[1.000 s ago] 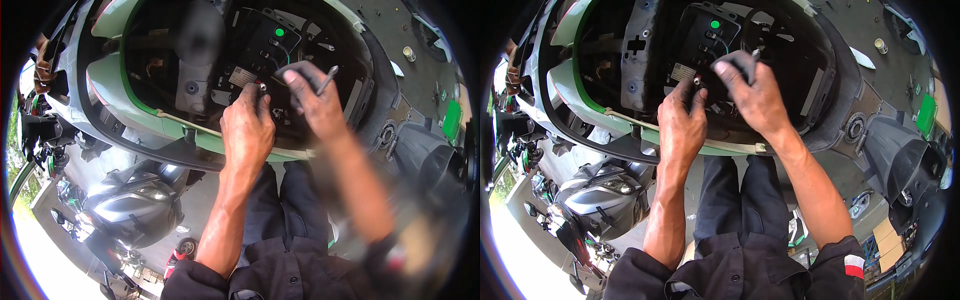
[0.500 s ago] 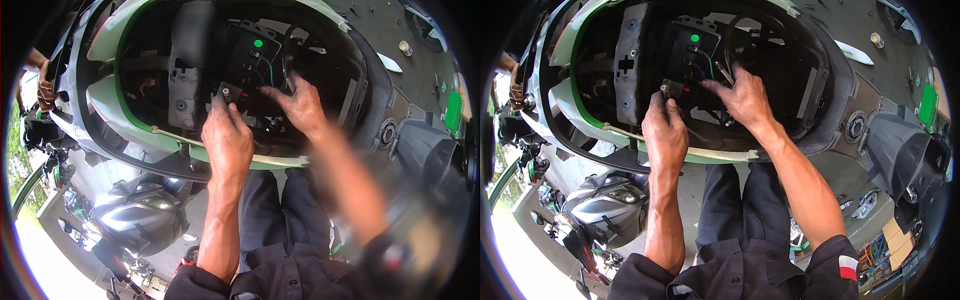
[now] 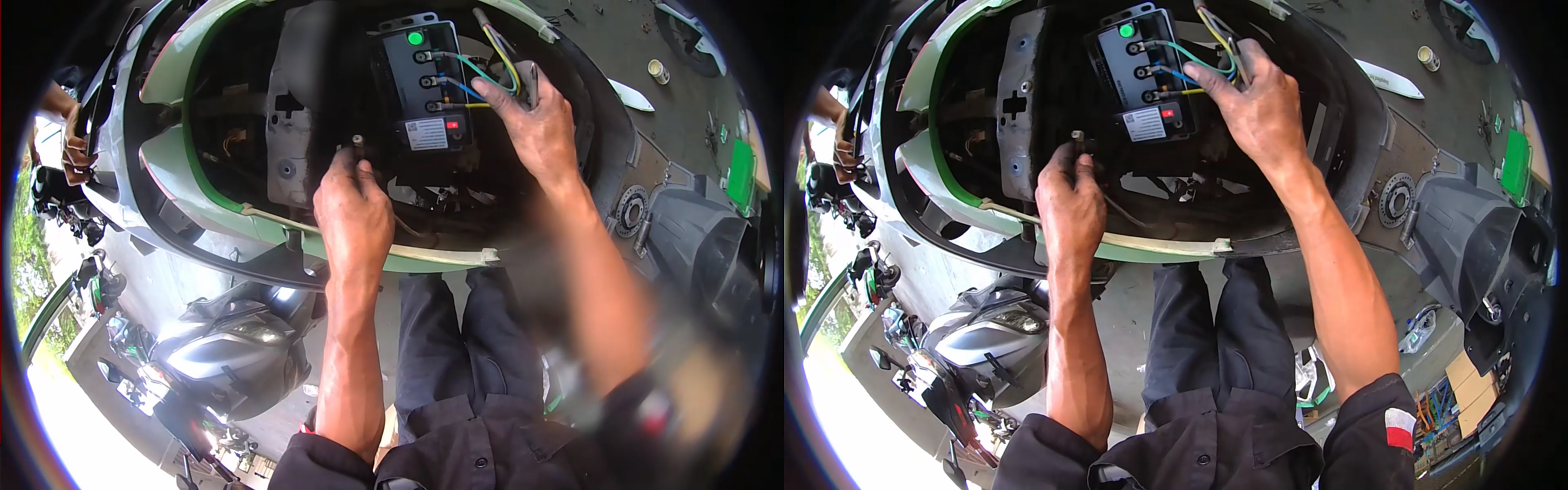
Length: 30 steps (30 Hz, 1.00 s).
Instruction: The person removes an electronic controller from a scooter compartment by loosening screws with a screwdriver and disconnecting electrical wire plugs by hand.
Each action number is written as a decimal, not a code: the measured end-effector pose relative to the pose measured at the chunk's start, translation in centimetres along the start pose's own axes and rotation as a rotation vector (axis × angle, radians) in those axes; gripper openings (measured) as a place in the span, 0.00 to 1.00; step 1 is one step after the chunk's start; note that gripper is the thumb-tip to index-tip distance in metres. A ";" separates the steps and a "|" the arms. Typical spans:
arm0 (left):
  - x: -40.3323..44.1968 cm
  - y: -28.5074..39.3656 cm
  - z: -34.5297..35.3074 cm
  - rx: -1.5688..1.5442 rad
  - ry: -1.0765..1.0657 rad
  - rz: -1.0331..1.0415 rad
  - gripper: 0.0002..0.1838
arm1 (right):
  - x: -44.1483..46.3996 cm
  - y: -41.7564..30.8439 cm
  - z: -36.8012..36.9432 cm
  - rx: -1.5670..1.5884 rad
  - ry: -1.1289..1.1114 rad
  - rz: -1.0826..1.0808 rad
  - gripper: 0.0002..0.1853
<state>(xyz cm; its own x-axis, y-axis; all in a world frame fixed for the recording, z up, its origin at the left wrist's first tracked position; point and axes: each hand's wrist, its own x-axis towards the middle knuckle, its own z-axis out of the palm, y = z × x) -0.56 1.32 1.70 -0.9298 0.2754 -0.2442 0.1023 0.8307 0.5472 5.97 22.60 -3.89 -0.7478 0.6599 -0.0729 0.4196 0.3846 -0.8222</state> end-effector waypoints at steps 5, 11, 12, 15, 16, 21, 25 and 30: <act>-0.2 0.1 0.9 -0.058 -0.066 0.066 0.13 | -1.6 -0.5 0.6 0.107 -0.021 0.024 0.30; 0.5 0.0 0.1 -0.222 -0.157 -0.169 0.15 | -2.2 -0.9 1.4 0.233 -0.084 0.238 0.32; 0.5 -0.5 0.3 -0.233 -0.144 -0.173 0.15 | -2.2 -0.8 1.5 0.254 -0.078 0.241 0.32; 0.4 -1.2 0.4 -0.298 -0.168 -0.219 0.16 | -1.8 -0.5 1.7 0.308 -0.047 0.199 0.32; 0.4 -0.2 -0.4 -0.336 -0.216 -0.261 0.16 | -1.7 -0.7 1.6 0.370 -0.056 0.254 0.31; 0.0 0.0 -1.7 -0.700 -0.265 -0.311 0.13 | -0.7 -3.1 1.1 0.709 -0.056 0.398 0.28; 0.7 -0.5 -1.6 -0.722 -0.201 -0.267 0.10 | -0.7 -2.1 0.9 0.655 -0.117 0.327 0.29; 1.8 -1.1 -0.6 -0.465 -0.206 -0.170 0.13 | -2.6 1.0 0.6 0.624 -0.302 0.300 0.30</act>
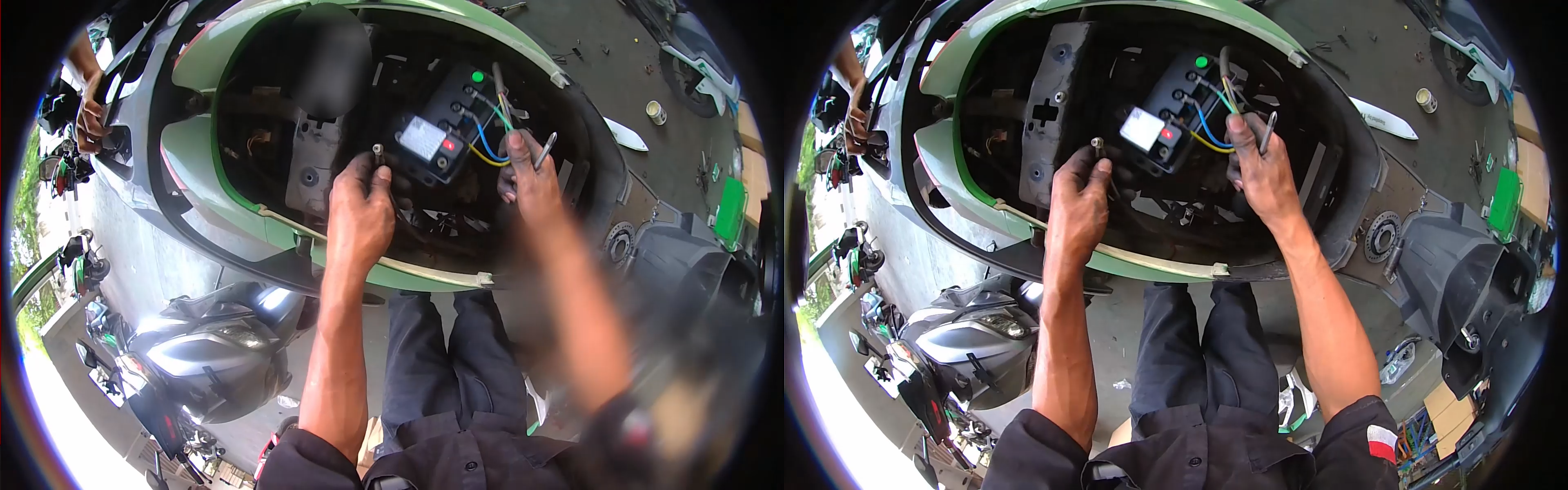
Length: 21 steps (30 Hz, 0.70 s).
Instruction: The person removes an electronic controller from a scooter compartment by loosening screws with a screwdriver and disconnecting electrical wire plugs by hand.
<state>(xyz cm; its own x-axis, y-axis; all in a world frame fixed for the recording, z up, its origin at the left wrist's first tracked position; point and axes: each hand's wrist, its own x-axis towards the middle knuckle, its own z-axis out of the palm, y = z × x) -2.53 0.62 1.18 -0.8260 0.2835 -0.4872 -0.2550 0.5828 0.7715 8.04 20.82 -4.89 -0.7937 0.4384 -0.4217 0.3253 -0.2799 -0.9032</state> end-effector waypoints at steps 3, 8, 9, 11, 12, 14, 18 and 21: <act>-0.5 0.6 0.0 0.208 0.014 -0.075 0.15 | -0.4 1.8 -0.2 -0.014 -0.011 0.042 0.29; 0.9 -1.0 -0.4 0.287 -0.076 -0.157 0.17 | -0.6 2.5 -0.3 0.054 -0.009 0.087 0.28; 1.1 -1.3 -0.3 0.285 -0.077 -0.147 0.17 | -0.4 2.8 -0.4 0.054 -0.022 0.083 0.28; 1.1 -1.2 -0.2 0.332 -0.071 -0.133 0.17 | -0.4 3.3 -1.0 0.006 -0.037 0.083 0.28; 1.2 -1.1 -0.2 0.357 -0.068 -0.123 0.17 | -0.6 3.3 -1.1 -0.037 -0.037 0.089 0.28; 1.5 -2.3 0.0 0.260 -0.021 -0.055 0.16 | -0.8 3.2 -1.6 -0.043 -0.044 0.097 0.28; 0.5 -0.5 0.2 0.166 0.018 -0.105 0.15 | -1.1 2.0 -0.5 0.087 -0.050 0.080 0.28; 0.0 -0.8 0.8 0.257 0.114 -0.003 0.13 | -1.3 1.0 0.5 0.147 -0.023 0.041 0.28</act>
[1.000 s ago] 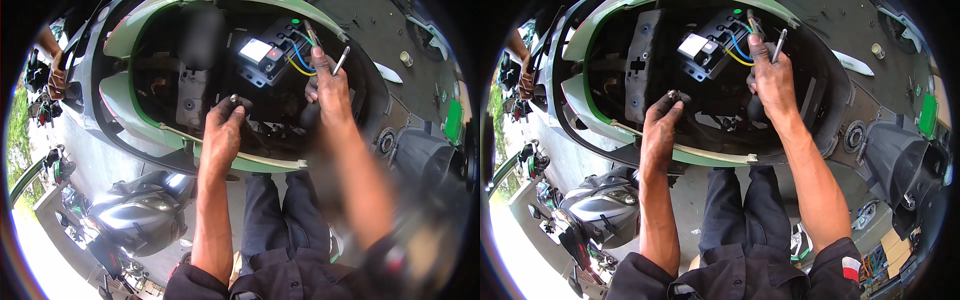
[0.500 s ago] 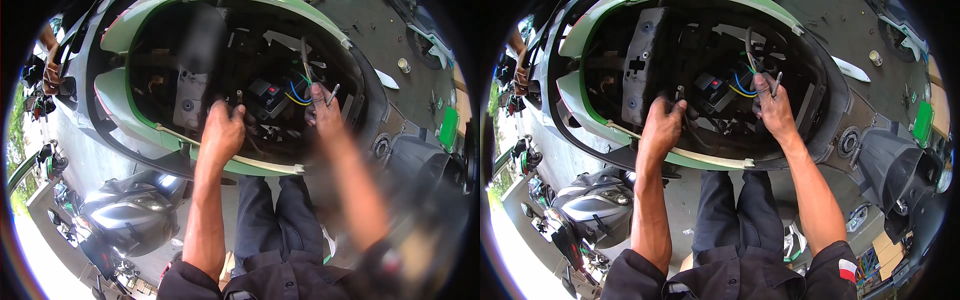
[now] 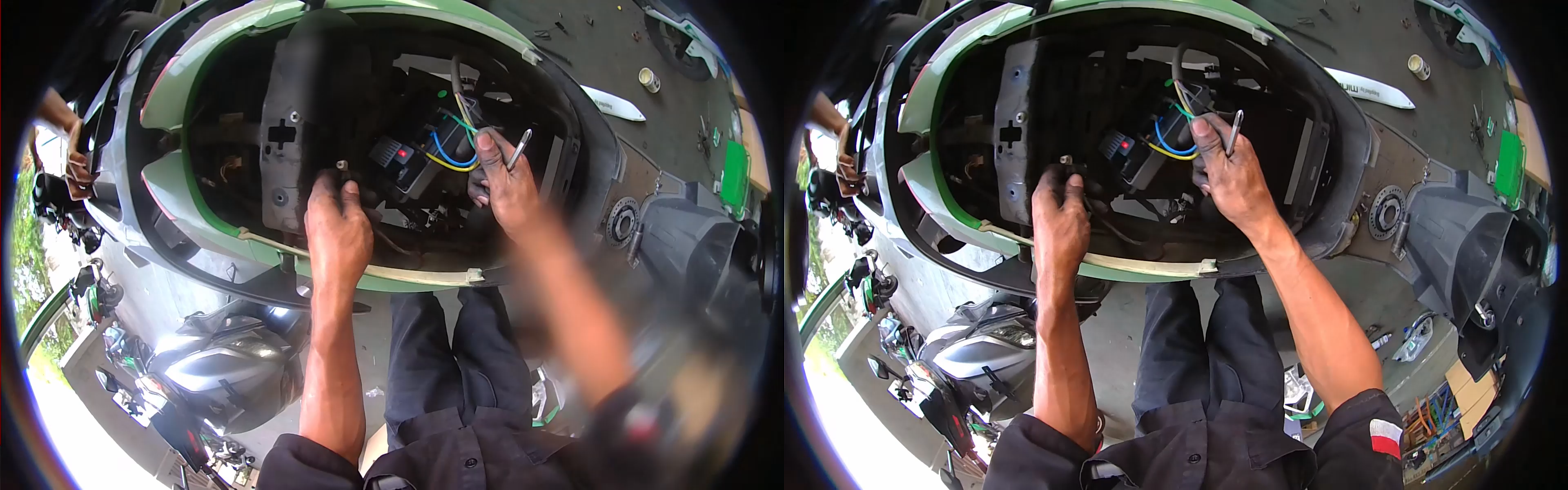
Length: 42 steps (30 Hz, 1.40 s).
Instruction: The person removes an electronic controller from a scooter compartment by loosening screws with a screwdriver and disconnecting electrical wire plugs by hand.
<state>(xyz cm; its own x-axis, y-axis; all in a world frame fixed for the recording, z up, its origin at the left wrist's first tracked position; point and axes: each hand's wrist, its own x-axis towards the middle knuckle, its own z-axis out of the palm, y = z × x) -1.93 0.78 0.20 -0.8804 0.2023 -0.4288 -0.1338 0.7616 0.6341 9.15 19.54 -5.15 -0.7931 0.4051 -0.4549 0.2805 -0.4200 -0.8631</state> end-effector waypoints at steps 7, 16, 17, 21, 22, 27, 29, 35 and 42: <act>-0.4 0.8 -0.3 -0.054 -0.037 -0.041 0.10 | -0.9 -0.2 0.7 0.213 0.026 0.026 0.26; 1.0 0.7 0.7 0.153 -0.149 -0.073 0.22 | -1.1 4.4 -2.1 0.159 -0.009 0.111 0.22; 1.7 0.1 1.0 0.142 -0.169 -0.108 0.22 | -1.1 4.8 -2.2 0.167 0.005 0.122 0.21; 3.5 -0.6 1.9 0.162 -0.272 -0.237 0.25 | -1.2 5.5 -2.0 0.203 0.025 0.126 0.21; 3.5 0.0 2.3 0.181 -0.303 -0.260 0.27 | -1.1 5.7 -2.0 0.204 0.028 0.120 0.21; 2.3 -0.8 2.8 0.127 -0.120 -0.106 0.20 | -1.5 5.1 -1.5 0.209 0.024 0.127 0.19; 2.5 -1.7 1.9 0.031 -0.100 -0.119 0.20 | -1.8 5.2 -1.1 0.221 -0.019 0.126 0.19; 2.4 -0.7 1.2 0.114 0.045 0.119 0.19 | -2.1 5.5 -0.7 0.095 -0.057 0.187 0.20; 3.0 -0.9 0.9 0.144 -0.041 0.090 0.25 | -1.3 5.1 0.4 -0.385 -0.052 0.216 0.26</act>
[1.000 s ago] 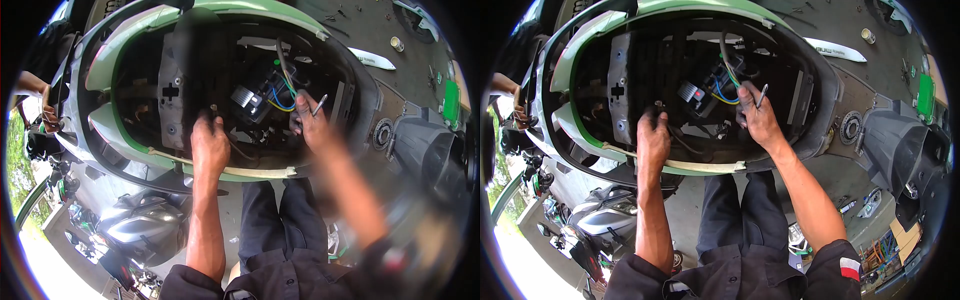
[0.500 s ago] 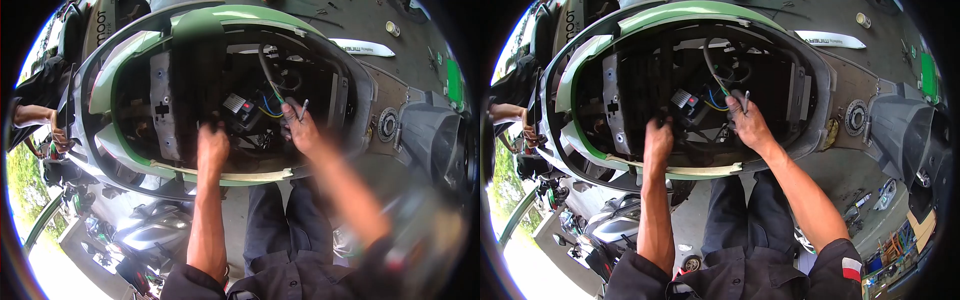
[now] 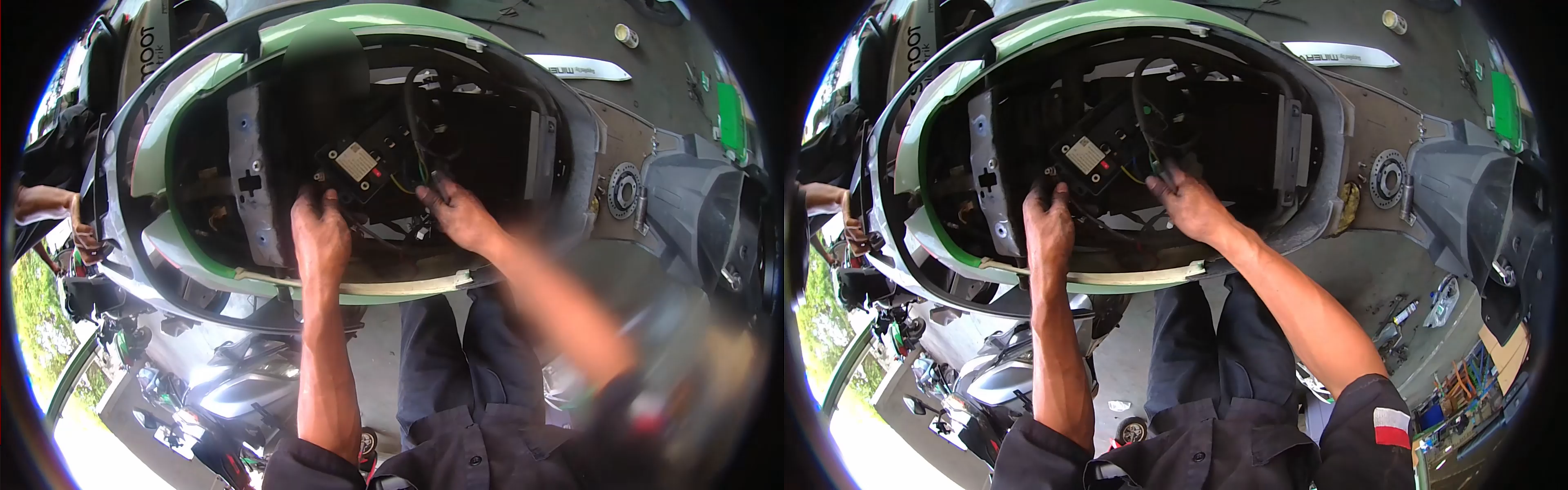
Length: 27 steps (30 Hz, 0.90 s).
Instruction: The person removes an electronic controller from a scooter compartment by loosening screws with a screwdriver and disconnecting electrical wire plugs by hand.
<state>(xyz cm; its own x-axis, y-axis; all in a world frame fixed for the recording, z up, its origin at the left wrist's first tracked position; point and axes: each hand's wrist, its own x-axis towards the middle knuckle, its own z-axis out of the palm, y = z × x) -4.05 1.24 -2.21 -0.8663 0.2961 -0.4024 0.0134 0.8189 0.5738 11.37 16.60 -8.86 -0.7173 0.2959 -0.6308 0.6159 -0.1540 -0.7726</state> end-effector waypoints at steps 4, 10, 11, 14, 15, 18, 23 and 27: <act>0.5 -1.0 -0.5 0.111 -0.016 0.027 0.27 | -2.2 -0.8 -0.1 -0.268 0.069 -0.053 0.19; 1.3 -1.9 -0.6 -0.155 -0.089 0.009 0.23 | -9.7 -5.9 -9.5 0.320 0.392 -0.129 0.07; 1.5 -2.2 -0.9 -0.142 -0.072 -0.001 0.23 | -11.6 -6.0 -11.8 0.643 0.392 -0.074 0.05; 2.6 -4.4 -1.8 -0.055 -0.144 0.120 0.27 | -15.0 -1.0 -15.8 1.126 0.672 -0.124 0.05; 2.4 -4.2 -1.7 -0.022 -0.130 0.143 0.27 | -15.6 2.4 -16.6 1.226 0.767 -0.109 0.05; 1.5 -2.7 -1.9 0.035 -0.097 0.162 0.27 | -15.6 10.5 -16.1 1.092 0.953 0.251 0.04; 0.0 -0.7 -1.3 0.115 -0.075 0.129 0.28 | -12.6 18.2 -9.1 0.649 0.743 0.582 0.08; 0.6 -1.5 -1.3 0.084 -0.099 0.110 0.30 | -9.5 22.5 -3.4 0.960 0.660 0.263 0.06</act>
<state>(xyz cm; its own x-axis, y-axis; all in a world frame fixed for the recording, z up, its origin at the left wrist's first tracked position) -5.27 -0.42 -2.39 -0.8037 0.4297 -0.4116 0.1505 0.8160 0.5581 33.19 13.54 -19.98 -0.1265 0.5336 -0.8362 0.0224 -0.8413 -0.5402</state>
